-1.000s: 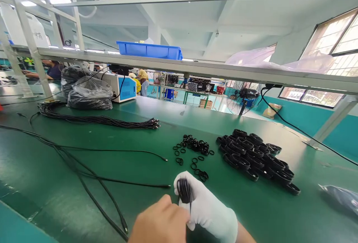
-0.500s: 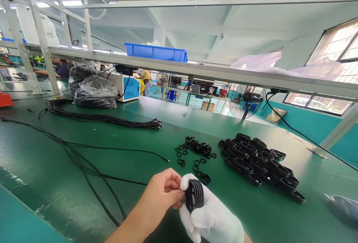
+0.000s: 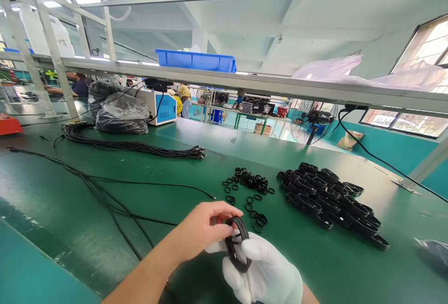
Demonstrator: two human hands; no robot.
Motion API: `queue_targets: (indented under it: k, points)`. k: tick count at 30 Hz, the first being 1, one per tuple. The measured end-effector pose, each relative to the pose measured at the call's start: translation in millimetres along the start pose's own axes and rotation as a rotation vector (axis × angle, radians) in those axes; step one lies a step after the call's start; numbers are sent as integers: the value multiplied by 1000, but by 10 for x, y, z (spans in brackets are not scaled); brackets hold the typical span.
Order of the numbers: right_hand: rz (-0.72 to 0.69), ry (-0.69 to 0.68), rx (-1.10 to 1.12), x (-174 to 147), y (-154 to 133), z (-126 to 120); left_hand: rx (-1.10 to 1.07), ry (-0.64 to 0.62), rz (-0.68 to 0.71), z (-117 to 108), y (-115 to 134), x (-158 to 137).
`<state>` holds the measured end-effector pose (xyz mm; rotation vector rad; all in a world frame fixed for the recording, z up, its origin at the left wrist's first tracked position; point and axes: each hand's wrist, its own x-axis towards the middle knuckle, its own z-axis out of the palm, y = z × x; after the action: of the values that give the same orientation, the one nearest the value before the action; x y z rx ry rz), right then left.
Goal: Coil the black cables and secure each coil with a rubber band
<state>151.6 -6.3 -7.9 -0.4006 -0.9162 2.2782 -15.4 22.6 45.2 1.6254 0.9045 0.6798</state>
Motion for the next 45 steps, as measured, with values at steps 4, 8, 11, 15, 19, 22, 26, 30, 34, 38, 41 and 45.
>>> queue_targets:
  k: [4,8,11,15,19,22,26,30,34,38,41,45]
  points:
    - [-103,174,41,76,33,48,-200,-12,-90,-105,-73,124]
    - [-118,267,-71,127,51,69,-229,55,-193,-76,-127,192]
    - [-208,328,-252,136,63,57,-176,130,-207,16,-169,237]
    - [-184,370,-306,138,73,45,-115,186,-218,107,-196,278]
    - [-130,344,-214,129,46,59,-81,213,-231,127,-209,304]
    - [-109,340,-235,112,8,68,-76,230,-224,115,-225,294]
    - [-130,374,-227,95,-24,83,-108,272,-191,97,-226,182]
    - [-134,374,-235,123,-17,114,-181,152,-191,138,-216,45]
    - [-112,439,-327,145,6,117,-261,97,-183,191,-247,15]
    - [-67,390,-274,119,-11,133,-315,73,-170,171,-297,28]
    - [-68,412,-253,113,-25,169,-229,57,-164,140,-294,11]
    - [-54,457,-229,140,0,180,251,336,-44,169,-258,-40]
